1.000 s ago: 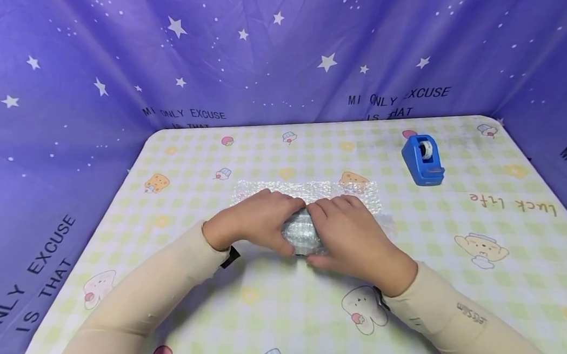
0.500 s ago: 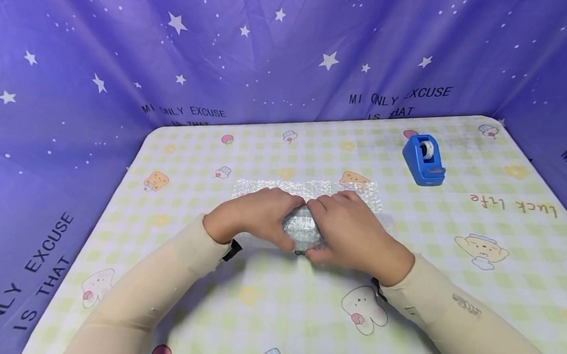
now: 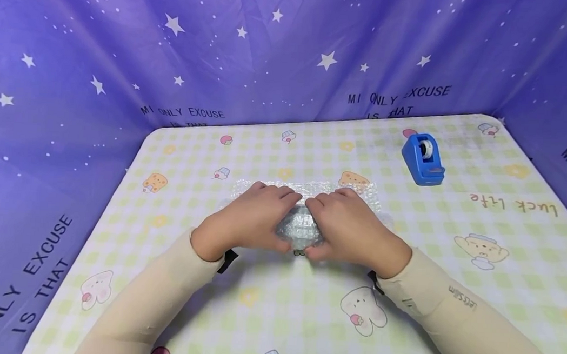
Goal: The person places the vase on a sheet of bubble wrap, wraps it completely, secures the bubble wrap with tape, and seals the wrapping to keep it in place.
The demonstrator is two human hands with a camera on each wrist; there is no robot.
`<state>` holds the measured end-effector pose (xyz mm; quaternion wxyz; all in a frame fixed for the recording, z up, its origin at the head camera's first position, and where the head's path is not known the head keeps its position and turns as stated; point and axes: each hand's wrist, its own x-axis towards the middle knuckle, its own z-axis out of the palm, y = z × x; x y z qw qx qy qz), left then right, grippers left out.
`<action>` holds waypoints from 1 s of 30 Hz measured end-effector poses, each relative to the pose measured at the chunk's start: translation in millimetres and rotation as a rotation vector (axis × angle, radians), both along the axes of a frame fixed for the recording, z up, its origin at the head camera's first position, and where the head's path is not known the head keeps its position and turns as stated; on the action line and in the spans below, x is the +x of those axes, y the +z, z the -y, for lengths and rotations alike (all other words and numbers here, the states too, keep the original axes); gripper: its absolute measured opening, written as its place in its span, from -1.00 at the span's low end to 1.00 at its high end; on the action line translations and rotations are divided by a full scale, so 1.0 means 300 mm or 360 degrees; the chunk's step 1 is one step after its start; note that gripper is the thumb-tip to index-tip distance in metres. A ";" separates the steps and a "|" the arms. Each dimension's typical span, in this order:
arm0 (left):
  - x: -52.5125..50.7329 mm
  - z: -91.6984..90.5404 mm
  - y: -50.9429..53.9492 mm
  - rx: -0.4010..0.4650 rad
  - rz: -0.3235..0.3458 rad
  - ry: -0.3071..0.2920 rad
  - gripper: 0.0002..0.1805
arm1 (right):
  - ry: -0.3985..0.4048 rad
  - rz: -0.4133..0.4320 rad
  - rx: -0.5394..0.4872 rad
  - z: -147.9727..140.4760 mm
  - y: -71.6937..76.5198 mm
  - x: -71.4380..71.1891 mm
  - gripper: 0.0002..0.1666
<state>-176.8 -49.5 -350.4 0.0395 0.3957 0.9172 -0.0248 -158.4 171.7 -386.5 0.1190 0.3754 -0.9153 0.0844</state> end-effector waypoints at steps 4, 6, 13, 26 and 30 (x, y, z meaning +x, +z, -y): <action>0.036 0.011 -0.009 0.0088 -0.0173 -0.0007 -0.05 | 0.0004 0.0020 0.0000 0.001 0.004 -0.006 -0.02; 0.050 0.013 -0.015 0.0119 -0.0239 -0.0009 -0.03 | 0.0008 0.0022 -0.0005 0.001 0.005 -0.007 -0.02; 0.074 0.004 -0.022 0.0123 -0.0369 -0.0022 0.03 | 0.0010 0.0029 -0.0041 -0.003 0.007 -0.004 -0.06; 0.092 -0.002 -0.052 0.0076 -0.0498 -0.0004 0.03 | -0.0010 0.0029 -0.0012 -0.002 -0.004 -0.008 -0.01; 0.087 -0.012 -0.073 0.0103 -0.0544 -0.0007 -0.04 | -0.0019 0.0029 -0.0014 -0.006 -0.002 -0.008 0.00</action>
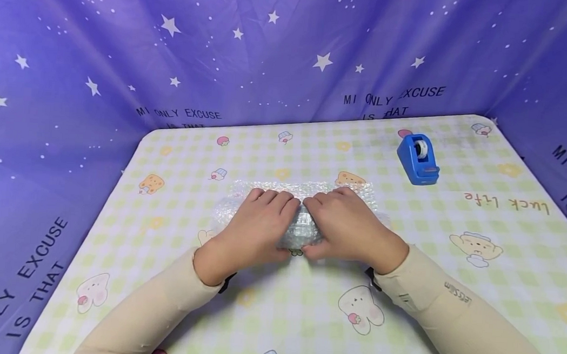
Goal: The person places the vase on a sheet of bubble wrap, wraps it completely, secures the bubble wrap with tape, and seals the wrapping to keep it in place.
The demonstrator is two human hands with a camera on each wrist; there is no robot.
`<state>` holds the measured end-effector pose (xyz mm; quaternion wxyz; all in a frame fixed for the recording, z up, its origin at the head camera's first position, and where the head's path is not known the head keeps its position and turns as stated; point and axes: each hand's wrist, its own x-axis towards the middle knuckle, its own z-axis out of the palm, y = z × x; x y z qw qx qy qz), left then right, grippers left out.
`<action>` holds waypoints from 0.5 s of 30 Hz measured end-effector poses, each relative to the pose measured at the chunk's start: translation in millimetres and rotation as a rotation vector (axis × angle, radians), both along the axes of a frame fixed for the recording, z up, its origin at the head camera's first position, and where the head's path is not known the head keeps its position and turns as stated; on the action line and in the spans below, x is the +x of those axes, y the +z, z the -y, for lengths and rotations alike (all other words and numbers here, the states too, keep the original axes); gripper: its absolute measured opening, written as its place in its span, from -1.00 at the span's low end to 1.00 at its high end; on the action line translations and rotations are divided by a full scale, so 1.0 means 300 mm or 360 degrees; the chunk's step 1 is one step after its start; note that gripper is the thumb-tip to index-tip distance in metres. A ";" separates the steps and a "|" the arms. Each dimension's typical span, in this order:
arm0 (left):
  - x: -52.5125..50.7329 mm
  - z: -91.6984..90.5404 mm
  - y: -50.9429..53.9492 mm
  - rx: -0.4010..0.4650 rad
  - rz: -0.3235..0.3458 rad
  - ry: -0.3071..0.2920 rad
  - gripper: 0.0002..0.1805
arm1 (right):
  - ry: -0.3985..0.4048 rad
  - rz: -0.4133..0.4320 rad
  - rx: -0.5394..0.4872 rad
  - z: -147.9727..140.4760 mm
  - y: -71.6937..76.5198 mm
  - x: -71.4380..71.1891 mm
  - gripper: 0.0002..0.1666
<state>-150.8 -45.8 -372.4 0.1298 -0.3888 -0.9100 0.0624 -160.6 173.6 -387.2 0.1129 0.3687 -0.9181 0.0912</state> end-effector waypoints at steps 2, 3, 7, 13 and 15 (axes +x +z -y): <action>-0.002 -0.004 -0.011 0.0009 -0.0023 0.0005 -0.05 | -0.0004 0.0003 0.0000 0.000 0.000 0.000 -0.01; -0.002 -0.006 -0.014 0.0012 -0.0035 0.0007 -0.06 | -0.0007 0.0005 0.0001 0.000 -0.001 0.000 -0.01; -0.002 -0.015 -0.031 0.0023 -0.0085 0.0015 -0.06 | -0.0026 0.0022 0.0005 0.000 -0.002 0.001 -0.01; -0.005 -0.022 -0.039 0.0054 -0.0143 0.0026 -0.12 | -0.0054 0.0026 0.0022 0.002 -0.002 0.008 0.02; -0.006 -0.022 -0.038 0.0062 -0.0140 0.0025 -0.12 | -0.0058 0.0020 0.0028 0.002 -0.002 0.009 0.04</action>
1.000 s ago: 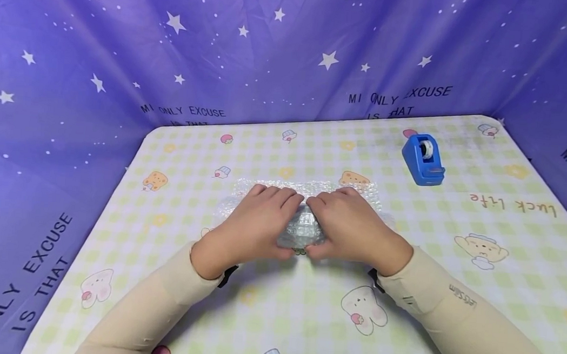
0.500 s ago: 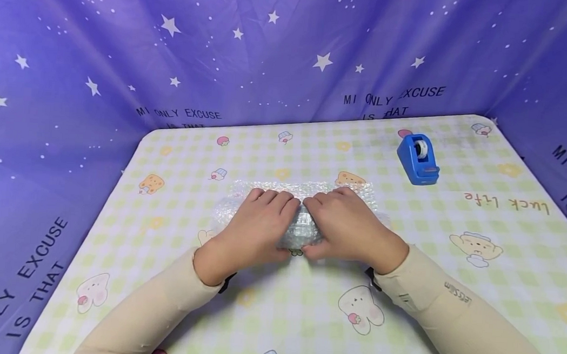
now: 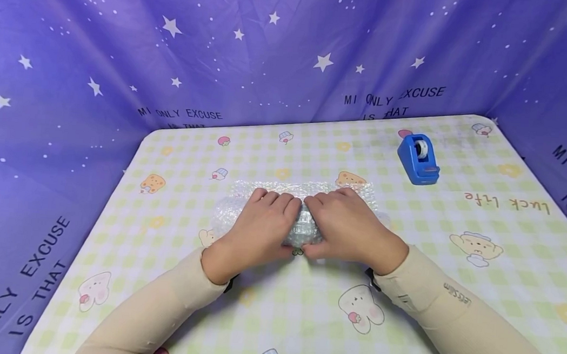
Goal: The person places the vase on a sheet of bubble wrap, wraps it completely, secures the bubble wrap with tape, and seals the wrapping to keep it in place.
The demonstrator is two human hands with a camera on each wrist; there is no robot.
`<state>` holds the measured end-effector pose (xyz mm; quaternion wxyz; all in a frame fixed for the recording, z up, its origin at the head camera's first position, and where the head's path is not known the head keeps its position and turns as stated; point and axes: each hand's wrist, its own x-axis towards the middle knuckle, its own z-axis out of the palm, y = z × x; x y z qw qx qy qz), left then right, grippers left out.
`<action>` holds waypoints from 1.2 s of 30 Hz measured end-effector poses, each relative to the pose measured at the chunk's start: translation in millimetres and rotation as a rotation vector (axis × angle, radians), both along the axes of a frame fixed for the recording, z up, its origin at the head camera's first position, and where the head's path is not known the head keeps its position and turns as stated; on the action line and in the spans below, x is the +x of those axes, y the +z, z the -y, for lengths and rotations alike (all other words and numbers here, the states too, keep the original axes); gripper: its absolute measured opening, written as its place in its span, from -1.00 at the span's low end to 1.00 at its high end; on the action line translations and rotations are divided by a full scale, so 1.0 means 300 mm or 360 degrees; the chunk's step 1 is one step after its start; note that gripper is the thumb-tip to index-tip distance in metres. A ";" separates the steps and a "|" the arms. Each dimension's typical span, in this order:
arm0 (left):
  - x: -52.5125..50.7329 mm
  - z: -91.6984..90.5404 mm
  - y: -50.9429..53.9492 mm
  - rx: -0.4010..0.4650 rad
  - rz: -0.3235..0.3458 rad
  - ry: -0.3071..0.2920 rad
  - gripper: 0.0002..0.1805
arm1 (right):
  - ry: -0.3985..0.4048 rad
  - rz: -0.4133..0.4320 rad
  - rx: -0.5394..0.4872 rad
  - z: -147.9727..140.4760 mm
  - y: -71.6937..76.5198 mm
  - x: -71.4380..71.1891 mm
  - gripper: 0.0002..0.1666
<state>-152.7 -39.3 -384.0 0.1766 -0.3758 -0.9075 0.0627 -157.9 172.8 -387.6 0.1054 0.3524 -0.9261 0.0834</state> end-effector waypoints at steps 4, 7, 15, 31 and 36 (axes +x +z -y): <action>-0.002 -0.002 0.000 0.0000 0.0019 -0.0007 -0.12 | -0.0008 -0.0010 0.0012 -0.002 0.000 0.003 0.05; -0.004 -0.002 0.000 -0.0001 0.0025 -0.0011 -0.14 | -0.0014 -0.0013 0.0021 -0.004 0.000 0.005 0.05; -0.004 -0.005 0.005 -0.0007 0.0020 -0.0023 -0.15 | -0.0005 -0.0019 0.0026 -0.014 0.007 0.008 0.08; -0.013 -0.003 0.015 -0.0008 0.0059 -0.0026 -0.18 | 0.0026 -0.0077 0.0025 -0.027 0.021 0.008 0.17; -0.027 0.001 0.023 -0.0002 0.0131 -0.0017 -0.20 | 0.0024 -0.0052 0.0017 -0.027 0.031 0.010 0.17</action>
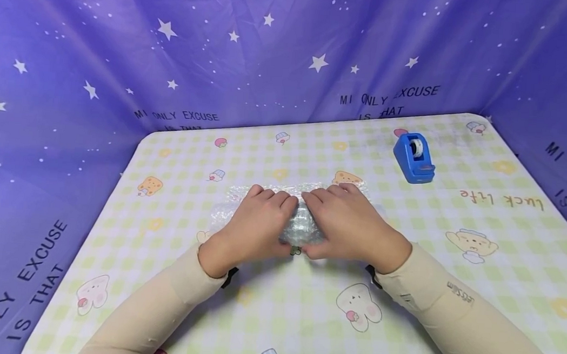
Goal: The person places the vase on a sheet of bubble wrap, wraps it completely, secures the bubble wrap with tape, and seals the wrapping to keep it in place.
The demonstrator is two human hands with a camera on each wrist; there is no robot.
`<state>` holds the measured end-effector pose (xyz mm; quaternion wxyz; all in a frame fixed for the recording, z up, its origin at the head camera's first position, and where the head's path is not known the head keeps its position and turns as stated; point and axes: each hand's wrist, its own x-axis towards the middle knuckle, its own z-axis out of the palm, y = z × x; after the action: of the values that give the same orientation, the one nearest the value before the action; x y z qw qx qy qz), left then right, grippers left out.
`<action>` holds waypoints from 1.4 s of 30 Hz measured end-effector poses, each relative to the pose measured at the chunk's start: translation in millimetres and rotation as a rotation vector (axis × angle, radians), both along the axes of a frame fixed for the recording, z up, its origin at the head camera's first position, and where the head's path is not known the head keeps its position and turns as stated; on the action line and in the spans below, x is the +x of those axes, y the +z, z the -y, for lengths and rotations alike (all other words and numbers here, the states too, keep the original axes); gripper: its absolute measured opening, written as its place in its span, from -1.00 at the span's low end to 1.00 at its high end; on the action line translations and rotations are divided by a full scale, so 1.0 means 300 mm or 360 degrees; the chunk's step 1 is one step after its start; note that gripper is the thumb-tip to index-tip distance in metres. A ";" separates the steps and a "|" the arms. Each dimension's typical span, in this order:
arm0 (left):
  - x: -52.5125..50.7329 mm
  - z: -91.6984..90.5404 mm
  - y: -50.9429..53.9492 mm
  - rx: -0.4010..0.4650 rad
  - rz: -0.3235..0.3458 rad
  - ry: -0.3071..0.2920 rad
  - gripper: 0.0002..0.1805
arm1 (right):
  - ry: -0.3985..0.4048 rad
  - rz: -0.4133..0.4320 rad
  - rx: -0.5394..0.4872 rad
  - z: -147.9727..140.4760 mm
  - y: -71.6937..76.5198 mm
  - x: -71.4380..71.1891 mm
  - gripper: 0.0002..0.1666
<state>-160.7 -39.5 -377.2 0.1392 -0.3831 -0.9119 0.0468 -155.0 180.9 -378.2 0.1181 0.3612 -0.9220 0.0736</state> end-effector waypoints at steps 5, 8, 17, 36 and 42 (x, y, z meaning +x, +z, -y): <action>-0.012 0.004 0.005 0.0018 0.0019 -0.0023 -0.23 | -0.0001 0.0016 0.0003 0.002 0.005 -0.003 0.17; -0.019 0.006 0.008 0.0021 0.0039 -0.0029 -0.25 | 0.0006 0.0009 0.0002 0.002 0.003 -0.006 0.17; -0.044 0.011 0.037 -0.0030 0.0220 -0.0008 -0.24 | 0.0012 -0.0006 -0.0009 0.002 0.008 -0.013 0.15; -0.065 0.017 0.048 -0.0053 0.0427 0.0009 -0.23 | 0.0003 0.0021 -0.0002 0.013 0.000 -0.007 0.14; -0.073 0.012 0.041 -0.0056 0.0438 0.0001 -0.22 | 0.0005 -0.0022 -0.0013 0.011 -0.003 -0.005 0.16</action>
<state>-182.6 -43.2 -364.8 0.0060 -0.3881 -0.9215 0.0099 -156.5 177.5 -379.2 0.1259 0.3626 -0.9203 0.0750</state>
